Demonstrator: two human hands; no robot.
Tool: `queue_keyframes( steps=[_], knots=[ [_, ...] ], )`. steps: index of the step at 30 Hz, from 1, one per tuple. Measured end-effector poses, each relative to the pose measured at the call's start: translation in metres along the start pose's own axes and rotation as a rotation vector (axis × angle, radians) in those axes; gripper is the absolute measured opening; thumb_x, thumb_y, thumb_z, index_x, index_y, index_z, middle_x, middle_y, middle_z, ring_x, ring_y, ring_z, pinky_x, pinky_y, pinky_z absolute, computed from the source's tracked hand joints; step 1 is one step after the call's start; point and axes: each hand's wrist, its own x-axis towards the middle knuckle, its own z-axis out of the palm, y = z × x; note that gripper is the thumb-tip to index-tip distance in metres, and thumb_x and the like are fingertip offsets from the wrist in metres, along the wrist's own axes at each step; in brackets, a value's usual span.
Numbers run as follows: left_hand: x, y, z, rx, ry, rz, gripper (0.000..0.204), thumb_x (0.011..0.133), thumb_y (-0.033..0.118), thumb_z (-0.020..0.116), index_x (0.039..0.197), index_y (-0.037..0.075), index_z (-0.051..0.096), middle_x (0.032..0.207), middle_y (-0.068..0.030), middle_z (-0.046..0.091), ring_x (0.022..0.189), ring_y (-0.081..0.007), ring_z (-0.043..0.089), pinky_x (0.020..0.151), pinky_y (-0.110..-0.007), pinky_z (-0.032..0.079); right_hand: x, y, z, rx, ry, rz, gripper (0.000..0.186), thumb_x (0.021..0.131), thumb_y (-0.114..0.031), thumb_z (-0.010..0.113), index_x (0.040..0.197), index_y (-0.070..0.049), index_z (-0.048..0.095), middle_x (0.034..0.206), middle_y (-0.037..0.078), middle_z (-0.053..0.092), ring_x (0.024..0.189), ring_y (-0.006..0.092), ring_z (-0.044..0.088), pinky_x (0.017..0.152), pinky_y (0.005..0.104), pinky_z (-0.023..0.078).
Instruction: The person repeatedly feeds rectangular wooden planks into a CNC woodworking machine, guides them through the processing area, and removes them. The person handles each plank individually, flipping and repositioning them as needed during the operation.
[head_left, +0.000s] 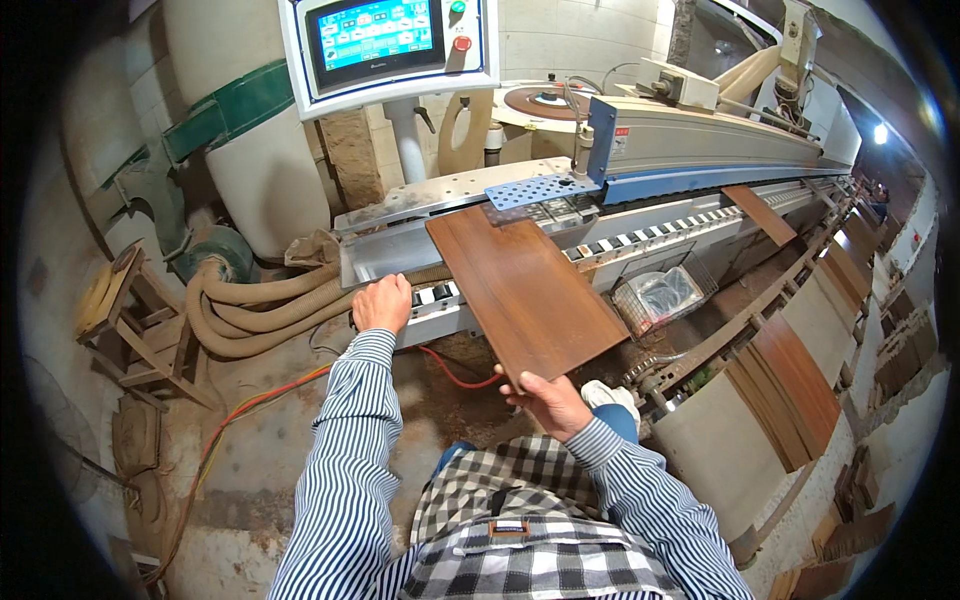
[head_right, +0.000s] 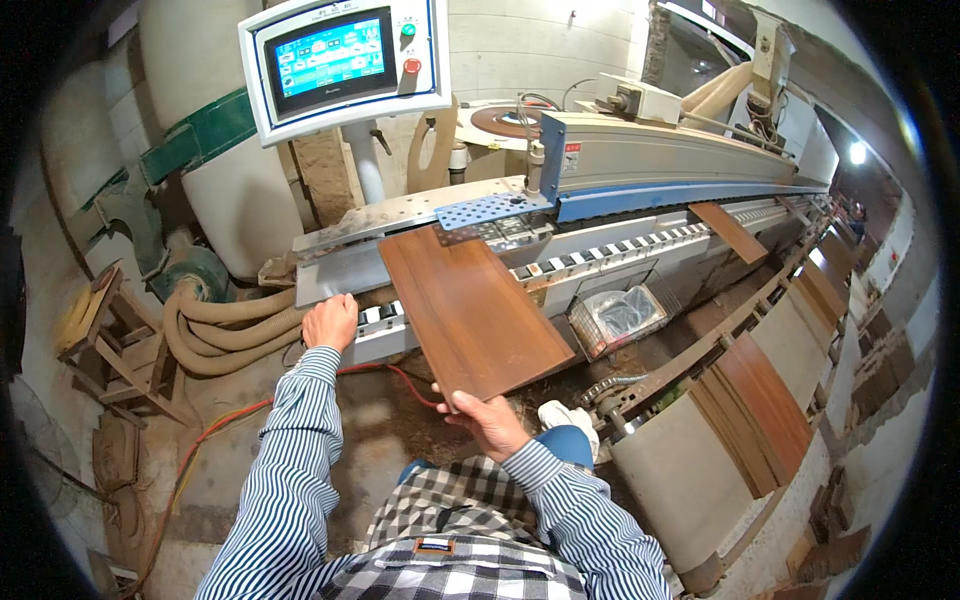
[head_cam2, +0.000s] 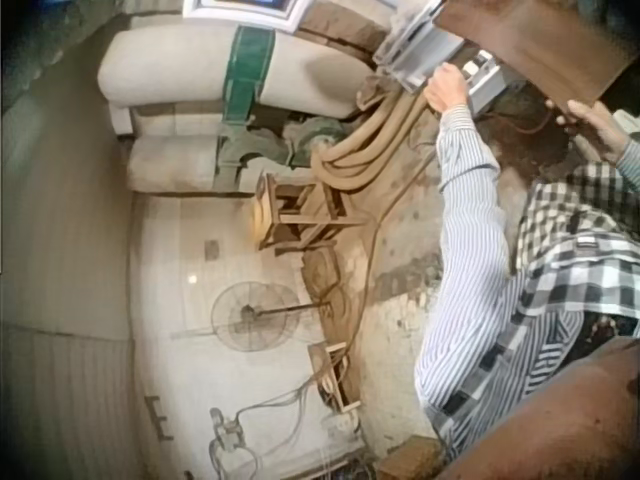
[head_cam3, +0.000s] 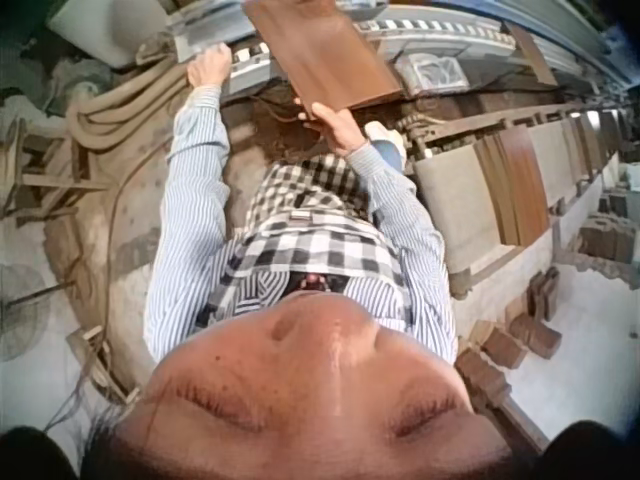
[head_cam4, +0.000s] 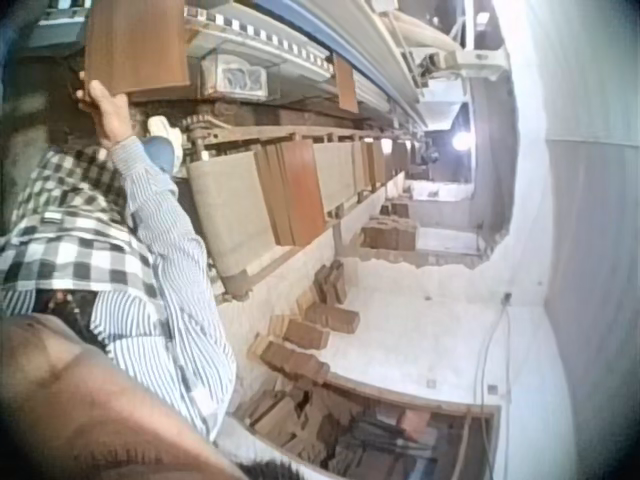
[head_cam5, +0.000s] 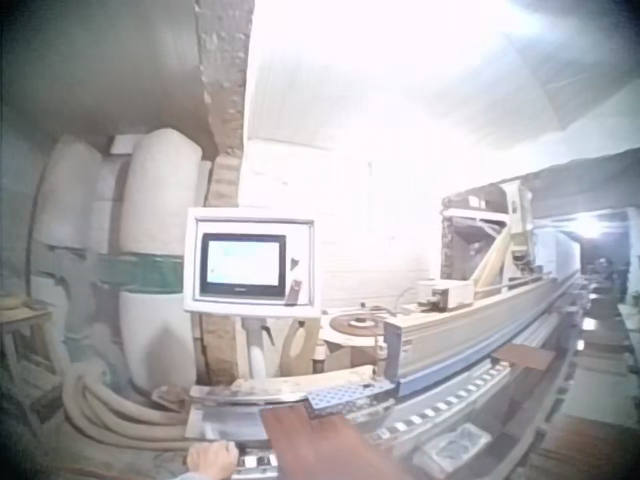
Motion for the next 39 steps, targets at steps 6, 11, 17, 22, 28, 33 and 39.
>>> queue_keyframes(
  steps=[6,11,17,22,28,33,39],
  knots=[
    [0.001,-0.002,0.001,-0.002,-0.006,0.009,0.040,0.085,0.033,0.040,0.075,0.004,0.065,0.073,-0.0204,0.062,0.071,-0.0365,0.060,0.070,-0.045,0.046,0.028,0.010,0.014,-0.081,-0.216,0.146,0.041,0.081,-0.015,0.063,0.117,-0.002,0.048,0.112,0.010,0.057,0.094,0.0167,0.057,0.081,0.0284,0.047],
    [0.001,-0.003,0.005,-0.006,0.007,0.019,0.039,0.085,0.032,0.040,0.074,0.004,0.065,0.073,-0.0205,0.062,0.069,-0.0369,0.060,0.070,-0.045,0.046,0.033,0.014,0.006,-0.204,-0.191,0.017,0.038,0.081,-0.014,0.062,0.115,-0.001,0.050,0.104,0.012,0.060,0.092,0.0180,0.058,0.081,0.0291,0.048],
    [-0.001,0.002,-0.001,0.006,0.004,0.005,0.040,0.086,0.033,0.040,0.073,0.004,0.065,0.072,-0.0207,0.062,0.070,-0.0372,0.060,0.069,-0.045,0.045,0.029,0.013,-0.001,-0.291,-0.122,-0.111,0.032,0.082,-0.014,0.061,0.110,0.001,0.053,0.098,0.011,0.061,0.092,0.0189,0.058,0.078,0.0305,0.048],
    [0.000,0.002,0.001,-0.005,-0.003,-0.002,0.040,0.086,0.032,0.040,0.074,0.003,0.064,0.075,-0.0209,0.062,0.072,-0.0378,0.060,0.069,-0.046,0.045,0.025,0.008,-0.025,-0.355,-0.047,-0.174,0.029,0.084,-0.014,0.058,0.109,0.001,0.054,0.098,0.011,0.061,0.092,0.0188,0.059,0.078,0.0309,0.049],
    [0.000,0.002,0.000,0.008,-0.008,-0.014,0.040,0.086,0.033,0.040,0.076,0.003,0.064,0.077,-0.0212,0.062,0.072,-0.0384,0.060,0.069,-0.046,0.046,0.017,-0.010,-0.052,-0.274,0.111,-0.243,0.026,0.084,-0.013,0.059,0.104,0.003,0.056,0.094,0.010,0.063,0.084,0.0153,0.059,0.076,0.0281,0.048],
    [0.001,0.002,0.003,0.022,-0.006,-0.008,0.039,0.086,0.033,0.040,0.077,0.004,0.064,0.077,-0.0211,0.062,0.072,-0.0386,0.060,0.069,-0.046,0.046,0.012,-0.024,-0.075,-0.233,0.178,-0.297,0.029,0.085,-0.014,0.057,0.108,0.003,0.052,0.096,0.010,0.061,0.088,0.0187,0.060,0.077,0.0295,0.049],
    [-0.001,0.005,0.000,0.031,0.006,-0.021,0.039,0.085,0.034,0.041,0.078,0.004,0.065,0.076,-0.0213,0.062,0.071,-0.0385,0.060,0.068,-0.047,0.046,0.005,-0.037,-0.107,-0.227,0.384,-0.339,0.023,0.087,-0.020,0.056,0.084,0.003,0.055,0.076,0.011,0.063,0.070,0.0169,0.062,0.069,0.0282,0.050]
  ],
)
